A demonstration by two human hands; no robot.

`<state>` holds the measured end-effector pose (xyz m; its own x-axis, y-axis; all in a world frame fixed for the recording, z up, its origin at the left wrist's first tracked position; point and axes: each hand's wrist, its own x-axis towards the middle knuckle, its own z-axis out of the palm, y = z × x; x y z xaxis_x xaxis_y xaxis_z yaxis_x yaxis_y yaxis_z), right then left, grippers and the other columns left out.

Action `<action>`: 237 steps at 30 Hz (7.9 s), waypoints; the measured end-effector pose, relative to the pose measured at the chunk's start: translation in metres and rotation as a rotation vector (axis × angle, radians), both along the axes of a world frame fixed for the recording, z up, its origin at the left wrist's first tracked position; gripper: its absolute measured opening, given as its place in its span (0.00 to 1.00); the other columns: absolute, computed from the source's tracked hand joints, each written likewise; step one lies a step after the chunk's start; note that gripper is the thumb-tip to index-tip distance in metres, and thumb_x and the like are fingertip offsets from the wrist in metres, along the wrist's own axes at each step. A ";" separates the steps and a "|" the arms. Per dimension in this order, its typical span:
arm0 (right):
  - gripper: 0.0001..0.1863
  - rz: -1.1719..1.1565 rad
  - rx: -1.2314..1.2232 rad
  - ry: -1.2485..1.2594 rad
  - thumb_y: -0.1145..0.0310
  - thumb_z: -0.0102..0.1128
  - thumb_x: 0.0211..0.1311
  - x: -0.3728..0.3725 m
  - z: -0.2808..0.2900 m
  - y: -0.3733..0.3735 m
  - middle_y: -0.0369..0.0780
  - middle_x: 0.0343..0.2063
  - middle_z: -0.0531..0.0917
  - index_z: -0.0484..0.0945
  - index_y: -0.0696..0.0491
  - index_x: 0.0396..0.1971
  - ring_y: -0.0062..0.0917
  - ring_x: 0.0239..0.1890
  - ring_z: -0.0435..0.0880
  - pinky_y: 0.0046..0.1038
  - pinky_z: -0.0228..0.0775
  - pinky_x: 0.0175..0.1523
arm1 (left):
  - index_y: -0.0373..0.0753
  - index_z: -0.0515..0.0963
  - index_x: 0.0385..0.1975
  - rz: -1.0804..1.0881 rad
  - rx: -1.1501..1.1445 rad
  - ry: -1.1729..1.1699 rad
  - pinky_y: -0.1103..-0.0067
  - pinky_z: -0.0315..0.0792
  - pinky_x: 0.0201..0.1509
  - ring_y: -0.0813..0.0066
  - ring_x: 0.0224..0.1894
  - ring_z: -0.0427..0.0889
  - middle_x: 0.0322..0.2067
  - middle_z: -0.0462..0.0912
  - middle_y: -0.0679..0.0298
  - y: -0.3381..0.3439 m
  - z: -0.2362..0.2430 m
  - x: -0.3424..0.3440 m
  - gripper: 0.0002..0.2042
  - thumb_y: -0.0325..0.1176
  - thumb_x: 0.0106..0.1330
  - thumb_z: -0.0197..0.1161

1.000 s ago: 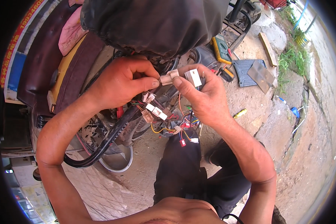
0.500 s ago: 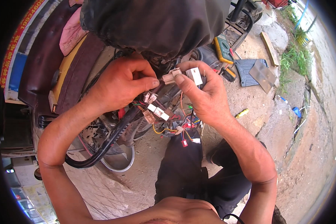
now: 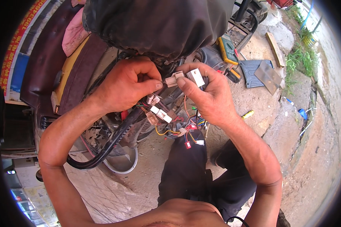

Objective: The person connects and disconnects electrical wire harnesses on a scooter, probing the terminal pins with a probe and securing wires into the plastic connector housings by hand.

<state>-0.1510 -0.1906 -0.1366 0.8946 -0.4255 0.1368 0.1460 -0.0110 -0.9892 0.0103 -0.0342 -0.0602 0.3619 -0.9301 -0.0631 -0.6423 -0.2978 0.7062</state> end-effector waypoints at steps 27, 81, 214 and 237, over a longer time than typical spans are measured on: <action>0.15 0.016 0.191 0.085 0.61 0.64 0.68 0.004 0.010 0.002 0.28 0.24 0.78 0.80 0.57 0.45 0.08 0.25 0.71 0.16 0.62 0.29 | 0.33 0.80 0.27 -0.019 -0.029 -0.092 0.74 0.71 0.34 0.74 0.27 0.78 0.24 0.77 0.64 0.000 0.004 -0.004 0.06 0.30 0.61 0.67; 0.19 -0.017 -0.405 -0.279 0.77 0.73 0.51 0.009 0.026 0.035 0.39 0.39 0.82 0.83 0.55 0.45 0.26 0.43 0.82 0.27 0.73 0.50 | 0.34 0.80 0.35 -0.369 -0.046 -0.136 0.74 0.71 0.40 0.68 0.33 0.80 0.28 0.78 0.61 0.006 0.003 0.035 0.07 0.26 0.58 0.66; 0.21 0.262 -0.136 -0.475 0.78 0.71 0.49 0.031 -0.010 -0.028 0.37 0.28 0.81 0.84 0.54 0.47 0.25 0.33 0.80 0.28 0.72 0.42 | 0.43 0.85 0.48 -0.018 0.064 -0.258 0.70 0.79 0.48 0.58 0.43 0.87 0.39 0.87 0.55 -0.001 0.001 -0.001 0.12 0.27 0.66 0.65; 0.17 0.217 0.087 -0.363 0.79 0.72 0.53 0.031 -0.019 -0.028 0.29 0.23 0.76 0.80 0.61 0.44 0.10 0.25 0.71 0.17 0.63 0.29 | 0.37 0.84 0.46 -0.089 0.145 -0.308 0.70 0.77 0.51 0.57 0.46 0.86 0.41 0.87 0.55 0.000 0.040 0.002 0.11 0.26 0.64 0.64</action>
